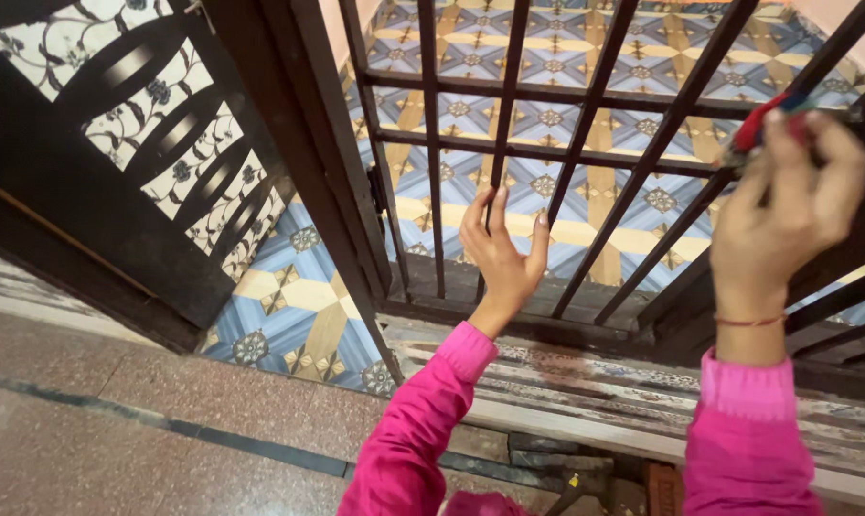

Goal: The person wipes the bars and frame of a metal gate with a cloth, moving the cloth along the horizontal and vertical bars.

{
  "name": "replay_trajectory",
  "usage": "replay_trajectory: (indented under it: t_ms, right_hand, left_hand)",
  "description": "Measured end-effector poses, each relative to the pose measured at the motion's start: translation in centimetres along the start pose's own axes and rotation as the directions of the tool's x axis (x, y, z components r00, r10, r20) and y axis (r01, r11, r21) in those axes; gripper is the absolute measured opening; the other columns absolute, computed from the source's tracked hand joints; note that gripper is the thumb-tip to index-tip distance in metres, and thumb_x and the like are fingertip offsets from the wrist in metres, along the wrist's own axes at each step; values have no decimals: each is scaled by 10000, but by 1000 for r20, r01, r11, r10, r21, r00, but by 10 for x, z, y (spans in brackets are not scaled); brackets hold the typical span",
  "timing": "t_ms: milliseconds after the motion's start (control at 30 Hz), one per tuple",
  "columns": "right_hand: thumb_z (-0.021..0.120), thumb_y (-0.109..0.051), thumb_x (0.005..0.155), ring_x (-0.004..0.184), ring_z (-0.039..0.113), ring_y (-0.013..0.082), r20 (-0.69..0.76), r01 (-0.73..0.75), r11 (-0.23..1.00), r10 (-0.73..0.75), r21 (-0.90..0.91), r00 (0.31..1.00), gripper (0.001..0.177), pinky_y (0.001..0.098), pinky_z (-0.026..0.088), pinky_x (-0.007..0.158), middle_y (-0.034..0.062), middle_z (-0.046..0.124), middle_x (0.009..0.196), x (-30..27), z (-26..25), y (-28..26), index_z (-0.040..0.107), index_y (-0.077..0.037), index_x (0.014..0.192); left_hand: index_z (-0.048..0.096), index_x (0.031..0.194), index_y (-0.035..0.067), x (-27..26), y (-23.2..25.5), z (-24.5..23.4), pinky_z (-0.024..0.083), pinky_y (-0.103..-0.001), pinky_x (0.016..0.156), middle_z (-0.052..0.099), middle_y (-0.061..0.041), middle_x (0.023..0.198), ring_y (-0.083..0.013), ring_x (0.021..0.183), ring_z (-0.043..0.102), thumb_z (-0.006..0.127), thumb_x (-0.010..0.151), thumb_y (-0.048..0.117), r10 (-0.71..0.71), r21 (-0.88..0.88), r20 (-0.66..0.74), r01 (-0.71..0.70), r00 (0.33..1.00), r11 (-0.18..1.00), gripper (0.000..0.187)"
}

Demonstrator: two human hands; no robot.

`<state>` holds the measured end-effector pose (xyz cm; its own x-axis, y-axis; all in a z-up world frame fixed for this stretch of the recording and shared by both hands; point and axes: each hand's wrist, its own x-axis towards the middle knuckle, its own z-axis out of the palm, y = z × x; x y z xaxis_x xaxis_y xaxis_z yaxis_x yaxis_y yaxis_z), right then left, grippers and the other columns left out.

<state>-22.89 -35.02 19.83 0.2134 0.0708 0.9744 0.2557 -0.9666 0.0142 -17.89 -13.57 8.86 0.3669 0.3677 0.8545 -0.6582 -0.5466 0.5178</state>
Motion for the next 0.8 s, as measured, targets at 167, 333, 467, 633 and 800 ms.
replay_trajectory:
  t_ms: [167, 333, 467, 633, 800]
  right_hand:
    - [681, 112, 978, 1173, 634, 285, 101, -70, 998, 69, 4, 992, 346, 377, 532, 1005, 124, 639, 1295, -31, -5, -12, 753, -29, 1286]
    - [703, 71, 1001, 1122, 681, 267, 240, -122, 990, 100, 76, 966, 278, 376, 559, 973, 79, 658, 1303, -33, -32, -12, 743, -41, 1253]
    - [629, 83, 959, 1117, 701, 292, 157, -224, 962, 199, 158, 967, 373, 364, 569, 899, 131, 679, 1343, -8, -37, -2, 745, -25, 1297]
    - [694, 127, 957, 1086, 670, 312, -20, 13, 1000, -13, 2, 1000, 310, 365, 556, 896, 192, 664, 1250, 19, -8, -15, 729, 15, 1244]
    - [693, 128, 980, 1099, 696, 297, 38, -60, 997, 58, 49, 998, 218, 373, 587, 910, 178, 689, 1244, -13, -9, -31, 715, 39, 1178]
  left_hand:
    - [366, 1506, 70, 6, -31, 12, 397, -296, 535, 589, -103, 1075, -124, 622, 475, 746, 863, 241, -506, -286, 120, 518, 854, 806, 766]
    - [725, 1091, 70, -2, -56, 25, 286, -268, 512, 423, 36, 597, -47, 556, 378, 716, 1000, 218, -470, -235, 234, 519, 851, 822, 173]
    - [700, 1057, 71, -3, -53, 24, 252, -274, 486, 416, 27, 558, -49, 508, 366, 683, 1004, 208, -504, -191, 215, 542, 837, 818, 148]
    - [676, 1126, 80, 2, -46, 24, 284, -269, 471, 480, 23, 578, -49, 488, 402, 651, 996, 201, -453, -202, 148, 475, 879, 857, 179]
    - [687, 1132, 79, 1, -45, 21, 288, -277, 480, 480, 10, 573, -54, 499, 397, 655, 1002, 187, -455, -182, 158, 479, 876, 859, 172]
